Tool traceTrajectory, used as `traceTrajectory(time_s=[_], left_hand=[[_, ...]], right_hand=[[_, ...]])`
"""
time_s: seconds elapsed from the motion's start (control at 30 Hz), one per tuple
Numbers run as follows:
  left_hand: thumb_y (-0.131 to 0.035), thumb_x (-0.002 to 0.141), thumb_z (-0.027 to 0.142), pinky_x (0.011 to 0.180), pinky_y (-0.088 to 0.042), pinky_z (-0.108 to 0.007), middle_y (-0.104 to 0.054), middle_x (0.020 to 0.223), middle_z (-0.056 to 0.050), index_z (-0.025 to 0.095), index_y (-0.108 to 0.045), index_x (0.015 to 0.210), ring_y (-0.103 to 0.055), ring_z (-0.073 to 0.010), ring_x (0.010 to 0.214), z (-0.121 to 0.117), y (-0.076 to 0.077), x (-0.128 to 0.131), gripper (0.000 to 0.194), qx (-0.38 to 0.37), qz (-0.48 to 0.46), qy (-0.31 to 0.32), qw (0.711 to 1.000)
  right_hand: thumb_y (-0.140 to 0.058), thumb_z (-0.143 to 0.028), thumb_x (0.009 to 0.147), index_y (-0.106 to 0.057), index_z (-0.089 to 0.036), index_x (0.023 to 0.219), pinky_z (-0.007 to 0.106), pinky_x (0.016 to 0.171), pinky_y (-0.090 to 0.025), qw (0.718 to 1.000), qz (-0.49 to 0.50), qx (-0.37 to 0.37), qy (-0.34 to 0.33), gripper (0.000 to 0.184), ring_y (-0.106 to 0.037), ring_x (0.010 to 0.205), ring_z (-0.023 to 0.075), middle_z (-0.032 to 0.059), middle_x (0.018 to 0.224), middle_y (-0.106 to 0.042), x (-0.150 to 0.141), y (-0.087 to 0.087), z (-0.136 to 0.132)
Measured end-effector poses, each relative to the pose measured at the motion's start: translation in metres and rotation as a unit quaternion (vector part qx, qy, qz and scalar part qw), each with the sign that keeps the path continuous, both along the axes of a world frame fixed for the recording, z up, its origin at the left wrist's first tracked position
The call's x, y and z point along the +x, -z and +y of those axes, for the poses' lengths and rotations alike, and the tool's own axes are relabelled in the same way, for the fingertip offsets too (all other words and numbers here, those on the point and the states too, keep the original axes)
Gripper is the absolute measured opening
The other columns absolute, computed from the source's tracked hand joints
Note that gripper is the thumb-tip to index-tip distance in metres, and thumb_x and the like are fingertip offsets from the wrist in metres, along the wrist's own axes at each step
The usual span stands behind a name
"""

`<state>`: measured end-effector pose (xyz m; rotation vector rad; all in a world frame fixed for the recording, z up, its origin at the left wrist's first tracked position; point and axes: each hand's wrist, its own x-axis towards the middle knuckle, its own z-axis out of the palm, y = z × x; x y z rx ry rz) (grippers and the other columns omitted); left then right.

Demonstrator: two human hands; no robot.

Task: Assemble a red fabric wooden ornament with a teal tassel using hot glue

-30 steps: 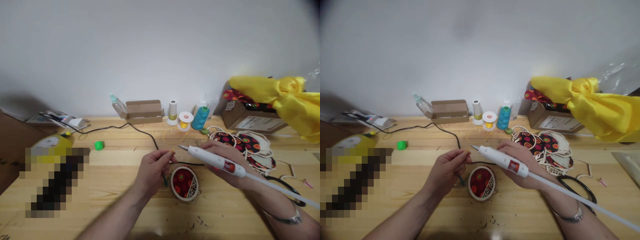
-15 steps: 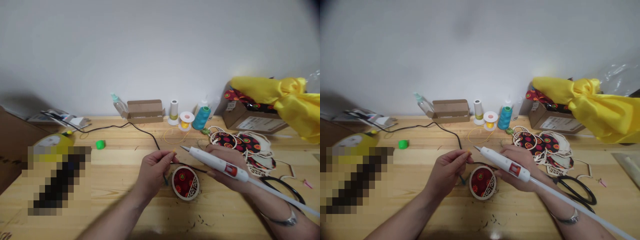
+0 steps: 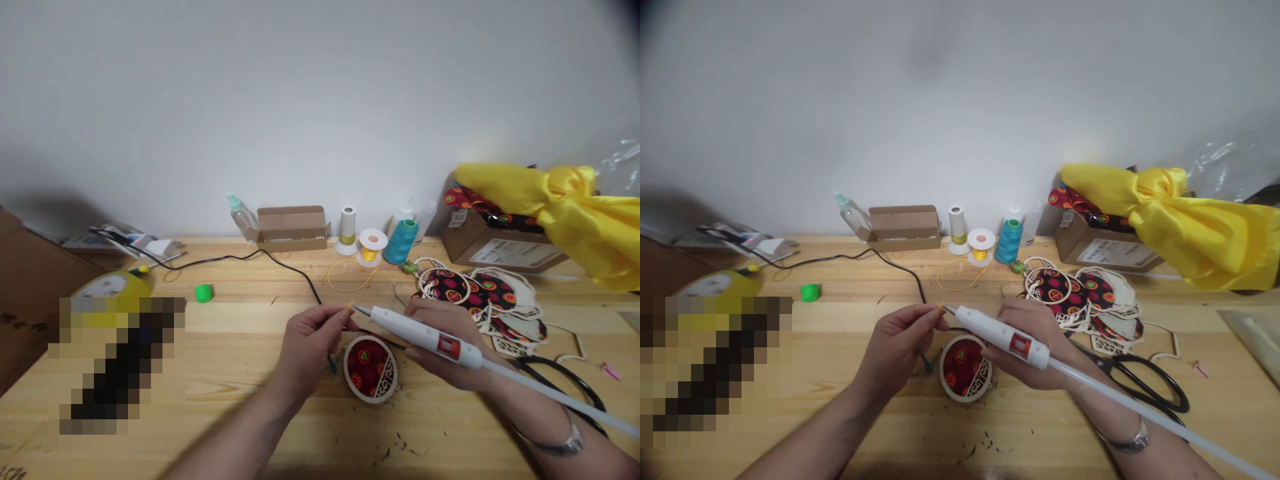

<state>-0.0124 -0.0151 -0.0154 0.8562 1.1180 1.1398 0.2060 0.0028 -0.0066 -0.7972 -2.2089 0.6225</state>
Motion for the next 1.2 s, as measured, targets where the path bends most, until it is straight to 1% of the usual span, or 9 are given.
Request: traceTrajectory(time_s=[0.33, 0.5, 0.67, 0.9, 0.97, 1.1, 1.2], left_hand=[[-0.069, 0.072, 0.033, 0.039, -0.023, -0.018, -0.066, 0.063, -0.001, 0.016, -0.073, 0.075, -0.033, -0.0031, 0.041, -0.0002, 0.0, 0.0007, 0.017, 0.006, 0.019, -0.004, 1.0], [-0.069, 0.072, 0.032, 0.039, -0.023, -0.018, -0.066, 0.062, -0.001, 0.017, -0.074, 0.075, -0.033, -0.0032, 0.041, -0.0001, -0.0007, 0.0009, 0.016, 0.005, 0.022, -0.002, 1.0], [-0.069, 0.073, 0.032, 0.039, -0.023, -0.019, -0.066, 0.062, -0.001, 0.016, -0.074, 0.075, -0.033, -0.0035, 0.042, -0.0008, -0.0007, 0.0003, 0.017, 0.008, 0.036, 0.0, 0.999], [-0.068, 0.074, 0.032, 0.04, -0.024, -0.018, -0.066, 0.063, -0.001, 0.016, -0.074, 0.076, -0.033, -0.0034, 0.043, -0.0005, 0.0021, -0.0005, 0.017, 0.014, 0.039, 0.003, 0.999], [-0.068, 0.074, 0.032, 0.04, -0.024, -0.018, -0.066, 0.062, -0.001, 0.016, -0.073, 0.075, -0.032, -0.0029, 0.043, 0.0001, 0.0027, -0.0004, 0.017, 0.013, 0.041, 0.003, 0.999], [-0.069, 0.074, 0.033, 0.04, -0.025, -0.016, -0.067, 0.064, -0.001, 0.017, -0.074, 0.076, -0.034, -0.0023, 0.043, 0.0009, 0.004, -0.0004, 0.017, 0.015, 0.039, 0.0, 0.999], [-0.069, 0.074, 0.033, 0.039, -0.025, -0.016, -0.067, 0.064, -0.001, 0.018, -0.074, 0.077, -0.034, -0.0019, 0.042, 0.0007, 0.0049, -0.0008, 0.016, 0.014, 0.038, 0.004, 0.999]], right_hand=[[-0.06, -0.027, 0.078, -0.05, -0.021, 0.067, 0.029, 0.05, -0.034, 1.0, -0.012, 0.006, 0.008, 0.015, -0.046, 0.055, 0.0156, 0.0015, 0.061, -0.05, -0.0003, -0.0013, -0.0006], [-0.059, -0.026, 0.078, -0.048, -0.022, 0.067, 0.029, 0.05, -0.034, 1.0, -0.018, 0.01, 0.002, 0.015, -0.045, 0.055, 0.0153, 0.0009, 0.061, -0.048, -0.0005, -0.0023, -0.0016], [-0.058, -0.026, 0.078, -0.047, -0.022, 0.067, 0.029, 0.05, -0.033, 0.999, -0.029, 0.019, 0.0, 0.016, -0.045, 0.055, 0.0162, 0.0011, 0.06, -0.049, -0.001, -0.0031, -0.0018], [-0.058, -0.024, 0.08, -0.048, -0.021, 0.068, 0.029, 0.052, -0.033, 0.999, -0.047, 0.007, 0.02, 0.015, -0.045, 0.056, 0.0156, 0.0016, 0.062, -0.05, 0.0009, -0.0003, -0.0019], [-0.058, -0.023, 0.08, -0.048, -0.021, 0.069, 0.028, 0.052, -0.032, 0.999, -0.041, 0.011, 0.013, 0.015, -0.045, 0.057, 0.0148, 0.001, 0.062, -0.049, 0.0003, 0.0003, -0.0013], [-0.057, -0.025, 0.081, -0.047, -0.02, 0.068, 0.026, 0.051, -0.031, 0.999, -0.02, 0.045, -0.012, 0.017, -0.043, 0.056, 0.0131, -0.0013, 0.06, -0.047, -0.0021, -0.0016, -0.0004], [-0.057, -0.026, 0.081, -0.047, -0.021, 0.068, 0.027, 0.05, -0.03, 0.999, -0.022, 0.048, -0.012, 0.018, -0.042, 0.055, 0.0133, -0.0011, 0.059, -0.047, -0.0024, -0.003, -0.0006]])
